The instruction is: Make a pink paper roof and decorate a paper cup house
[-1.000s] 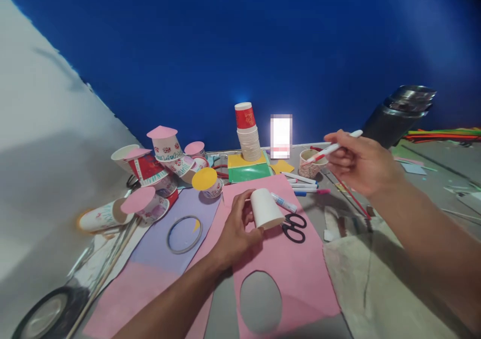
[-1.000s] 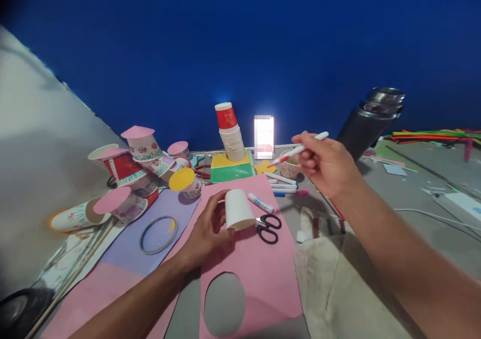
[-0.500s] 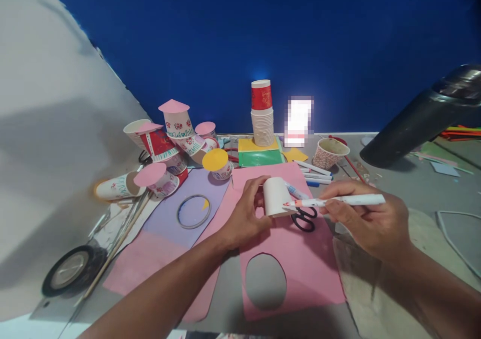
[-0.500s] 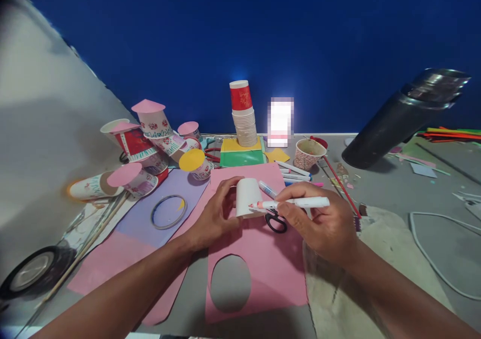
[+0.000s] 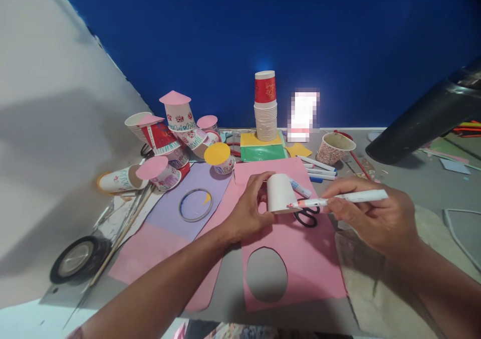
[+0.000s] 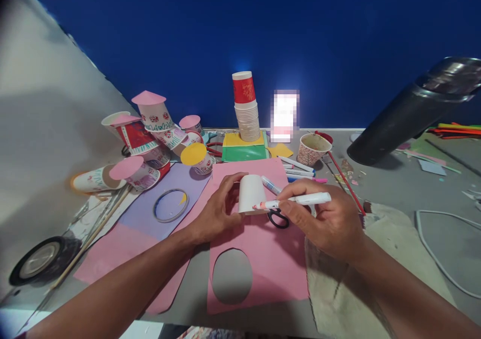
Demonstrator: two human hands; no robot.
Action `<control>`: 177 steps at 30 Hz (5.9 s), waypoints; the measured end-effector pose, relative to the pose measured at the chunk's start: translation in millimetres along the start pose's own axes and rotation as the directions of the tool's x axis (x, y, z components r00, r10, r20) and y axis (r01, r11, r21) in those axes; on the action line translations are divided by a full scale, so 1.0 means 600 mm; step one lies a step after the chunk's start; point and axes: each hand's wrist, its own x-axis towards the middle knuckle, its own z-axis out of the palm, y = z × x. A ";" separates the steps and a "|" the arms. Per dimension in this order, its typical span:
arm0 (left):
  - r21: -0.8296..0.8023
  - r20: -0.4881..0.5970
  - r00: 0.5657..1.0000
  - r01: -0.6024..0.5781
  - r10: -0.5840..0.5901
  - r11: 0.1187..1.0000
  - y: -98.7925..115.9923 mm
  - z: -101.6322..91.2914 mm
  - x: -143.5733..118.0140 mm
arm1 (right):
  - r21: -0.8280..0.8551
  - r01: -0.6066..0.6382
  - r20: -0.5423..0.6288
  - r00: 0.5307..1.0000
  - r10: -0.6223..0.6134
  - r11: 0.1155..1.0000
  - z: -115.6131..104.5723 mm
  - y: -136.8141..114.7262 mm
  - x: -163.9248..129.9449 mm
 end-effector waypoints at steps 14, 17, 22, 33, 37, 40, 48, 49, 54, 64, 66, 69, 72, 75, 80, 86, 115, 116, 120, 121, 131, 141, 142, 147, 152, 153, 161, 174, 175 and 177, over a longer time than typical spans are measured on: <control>0.031 0.017 1.000 -0.019 0.019 0.999 -0.003 -0.002 0.001 | 0.001 -0.027 0.027 0.999 0.027 1.000 0.000 0.002 -0.001; 0.017 0.016 1.000 -0.015 0.015 1.000 -0.005 -0.001 0.001 | 0.013 -0.036 0.001 0.999 0.036 0.999 0.001 0.003 -0.001; 0.020 0.001 1.000 -0.014 0.014 1.000 -0.008 0.000 0.000 | 0.008 -0.031 -0.010 0.999 0.031 0.999 -0.001 -0.002 0.004; 0.007 0.015 1.000 -0.016 0.016 1.000 -0.009 -0.001 0.000 | 0.029 -0.058 0.031 0.998 0.057 0.998 0.001 0.005 0.000; -0.024 0.022 1.000 -0.014 0.014 1.000 -0.010 0.000 0.001 | 0.024 -0.053 -0.023 0.998 0.054 0.998 0.001 0.001 0.001; -0.001 0.022 1.000 -0.014 0.014 1.000 -0.010 0.000 0.001 | 0.021 -0.041 -0.009 0.999 0.041 0.999 -0.001 0.002 0.000; -0.020 0.036 0.999 -0.005 0.006 1.000 -0.011 0.000 0.001 | -0.007 -0.002 -0.023 1.000 0.002 1.000 0.002 0.001 0.003; -0.030 0.038 0.999 -0.003 0.004 1.000 -0.012 0.000 0.001 | -0.012 -0.007 -0.035 0.999 0.007 1.000 0.003 0.001 0.003; -0.048 0.046 0.999 -0.007 0.009 0.999 -0.012 0.000 0.001 | -0.015 -0.004 -0.022 1.000 0.004 1.000 0.000 0.001 0.002; -0.060 0.045 0.998 -0.031 0.034 0.998 -0.017 0.001 0.004 | 0.002 -0.003 -0.033 0.999 0.003 1.000 0.005 0.004 0.004; -0.062 0.043 0.999 -0.022 0.024 0.998 -0.018 0.001 0.003 | -0.004 -0.002 -0.038 0.999 0.002 1.000 0.004 0.003 0.004; -0.056 0.033 0.999 -0.012 0.014 0.998 -0.018 0.002 0.002 | -0.013 -0.007 -0.039 0.999 0.006 1.000 0.005 0.002 0.003; -0.064 0.034 0.999 -0.019 0.022 0.998 -0.015 0.002 0.002 | -0.017 -0.016 -0.053 0.999 0.015 1.000 0.006 0.001 0.003; -0.074 0.038 0.999 -0.021 0.024 0.997 -0.013 0.002 0.001 | -0.013 -0.029 -0.056 0.998 0.028 0.999 0.006 0.001 0.006; -0.067 0.048 0.999 -0.013 0.017 0.998 -0.014 0.002 0.002 | -0.017 -0.019 -0.042 0.999 0.019 1.000 0.002 0.000 0.006; -0.061 0.049 0.998 -0.022 0.025 0.998 -0.009 0.003 0.003 | -0.026 -0.058 -0.060 0.997 0.056 0.998 0.007 0.002 0.002; -0.083 0.071 0.998 0.003 0.003 0.997 -0.003 0.003 0.001 | 0.003 -0.083 -0.096 0.992 0.082 0.997 0.004 -0.003 0.008; -0.085 0.071 0.998 0.002 0.004 0.996 -0.003 0.003 0.001 | 0.004 -0.080 -0.091 0.993 0.080 0.997 0.004 -0.004 0.009; -0.083 0.072 0.997 -0.002 0.008 0.997 -0.004 0.003 0.001 | 0.006 -0.080 -0.069 0.994 0.080 0.997 0.004 -0.005 0.009; -0.083 0.071 0.997 0.000 0.006 0.997 -0.004 0.003 0.001 | 0.006 -0.087 -0.078 0.993 0.087 0.996 0.005 -0.006 0.009; -0.094 0.085 0.996 0.016 -0.008 0.995 -0.001 0.003 0.002 | -0.011 -0.064 -0.108 0.992 0.063 0.998 0.005 -0.007 0.010; -0.088 0.083 0.997 0.012 -0.005 0.996 -0.004 0.003 0.001 | -0.020 -0.068 -0.127 0.990 0.065 0.997 0.004 -0.004 0.008; -0.085 0.083 0.997 0.013 -0.006 0.996 -0.004 0.003 0.001 | -0.025 -0.064 -0.126 0.990 0.060 0.998 0.004 -0.004 0.007; -0.087 0.088 0.996 0.016 -0.008 0.996 -0.003 0.004 0.001 | -0.040 -0.057 -0.109 0.993 0.052 0.998 0.003 -0.003 0.004; -0.091 0.089 0.996 0.004 0.004 0.996 -0.002 0.004 0.001 | -0.039 -0.061 -0.114 0.992 0.056 0.997 0.002 -0.004 0.006; -0.090 0.089 0.996 0.005 0.003 0.996 -0.002 0.004 0.001 | -0.042 -0.065 -0.120 0.991 0.059 0.997 0.002 -0.004 0.007; -0.092 0.099 0.995 -0.005 0.014 0.996 -0.007 0.003 0.002 | -0.042 -0.037 -0.123 0.992 0.031 0.998 0.001 -0.006 0.004; -0.096 0.089 0.996 0.028 -0.020 0.995 -0.001 0.003 0.002 | -0.175 0.027 -0.199 0.978 -0.062 0.984 -0.006 -0.007 0.007; -0.098 0.092 0.996 0.025 -0.016 0.995 -0.001 0.002 0.002 | -0.185 0.026 -0.207 0.976 -0.064 0.982 -0.007 -0.008 0.007; -0.097 0.096 0.995 0.025 -0.015 0.995 -0.002 0.002 0.003 | -0.183 0.016 -0.204 0.978 -0.053 0.983 -0.008 -0.008 0.005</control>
